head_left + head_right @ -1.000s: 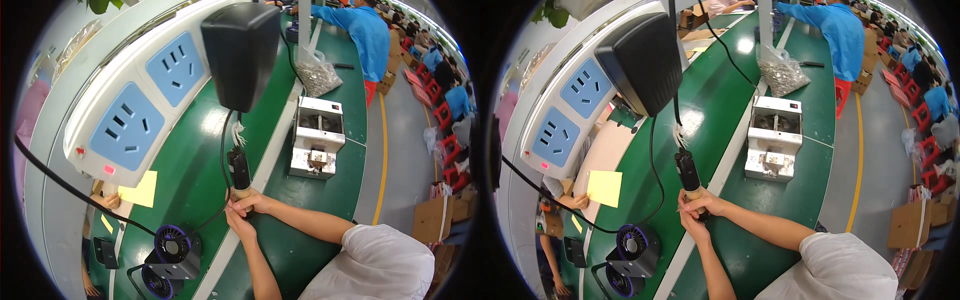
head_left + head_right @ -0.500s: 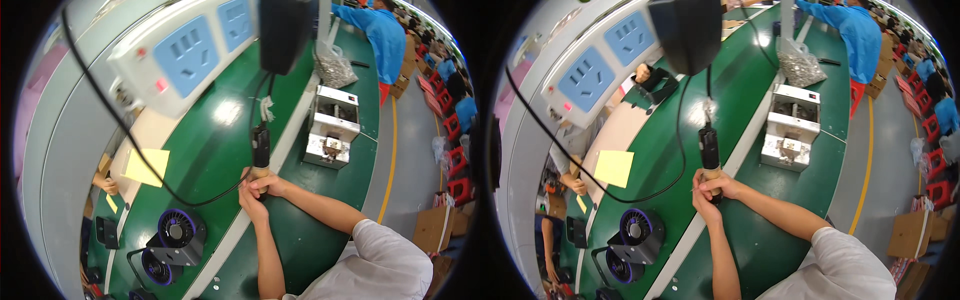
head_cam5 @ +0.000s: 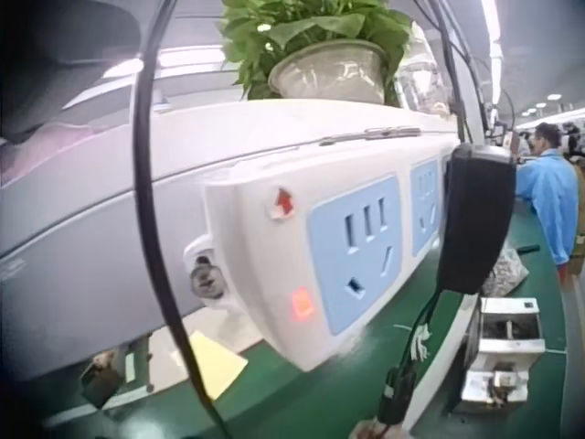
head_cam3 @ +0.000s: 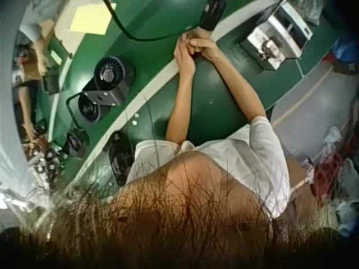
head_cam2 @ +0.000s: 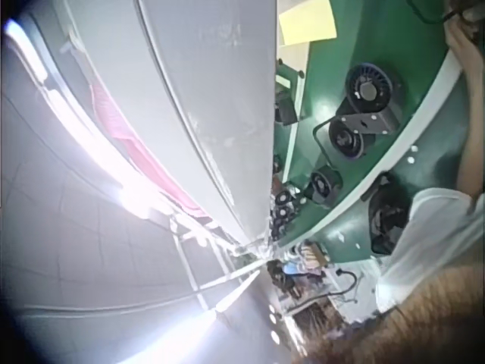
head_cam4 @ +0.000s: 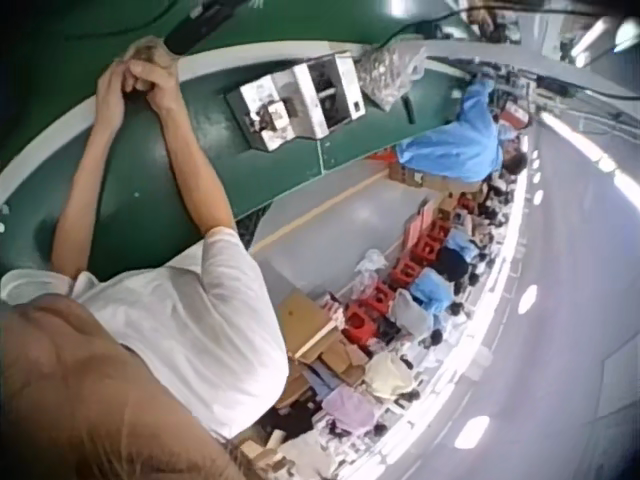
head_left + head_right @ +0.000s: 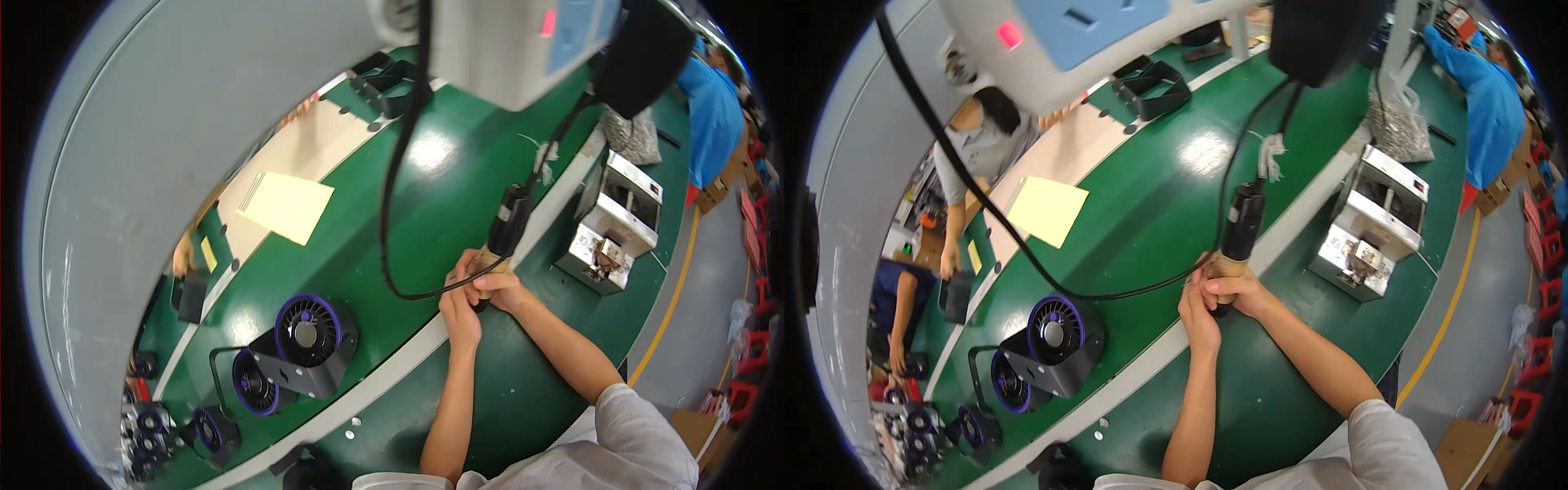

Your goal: Use an electric screwdriver to assemble plastic housing components on an electronics production line.

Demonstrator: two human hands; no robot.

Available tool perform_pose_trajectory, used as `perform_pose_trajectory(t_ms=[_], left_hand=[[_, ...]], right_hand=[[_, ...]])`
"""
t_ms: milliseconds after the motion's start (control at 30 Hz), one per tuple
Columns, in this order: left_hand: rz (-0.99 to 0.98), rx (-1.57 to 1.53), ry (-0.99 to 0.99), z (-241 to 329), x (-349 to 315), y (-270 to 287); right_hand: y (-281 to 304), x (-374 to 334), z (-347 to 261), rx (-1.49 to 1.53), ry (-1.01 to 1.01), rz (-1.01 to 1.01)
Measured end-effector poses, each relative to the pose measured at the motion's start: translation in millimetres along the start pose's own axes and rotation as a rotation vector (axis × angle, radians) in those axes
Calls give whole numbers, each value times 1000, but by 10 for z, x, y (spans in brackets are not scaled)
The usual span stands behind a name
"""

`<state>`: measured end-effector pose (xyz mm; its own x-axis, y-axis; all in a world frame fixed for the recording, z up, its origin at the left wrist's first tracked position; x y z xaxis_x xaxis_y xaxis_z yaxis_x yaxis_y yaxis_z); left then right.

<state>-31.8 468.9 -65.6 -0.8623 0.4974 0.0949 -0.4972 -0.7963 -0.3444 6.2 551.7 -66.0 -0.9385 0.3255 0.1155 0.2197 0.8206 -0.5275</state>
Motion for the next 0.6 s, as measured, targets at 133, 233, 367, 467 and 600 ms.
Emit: perform_pose_trajectory(t_ms=[133, 233, 367, 467, 600], left_hand=[[-64, 19, 74, -42, -20, 18], [-83, -19, 120, -80, -31, 29], [-98, 7, 202, -107, -40, 4], [-73, -31, 64, -68, -6, 39], [-92, -40, 85, -69, -3, -40]], right_hand=[[60, -36, 8, -10, 10, 30], [96, -62, -7, -37, 37, 22], [63, -33, 20, -4, 12, 63], [73, -45, 32, -17, 20, 41], [70, -61, -19, -39, 19, 39]])
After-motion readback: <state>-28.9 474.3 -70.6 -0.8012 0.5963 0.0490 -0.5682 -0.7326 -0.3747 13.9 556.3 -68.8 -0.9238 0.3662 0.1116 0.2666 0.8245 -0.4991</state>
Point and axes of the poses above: each hand's wrist, its own x-axis towards the middle knuckle, its own y-axis out of the back of the hand, z = x × y, the point moved 4 cm from there along x, towards the middle knuckle, and after that the axes turned 10 degrees about -x, right-handed, at the moved point
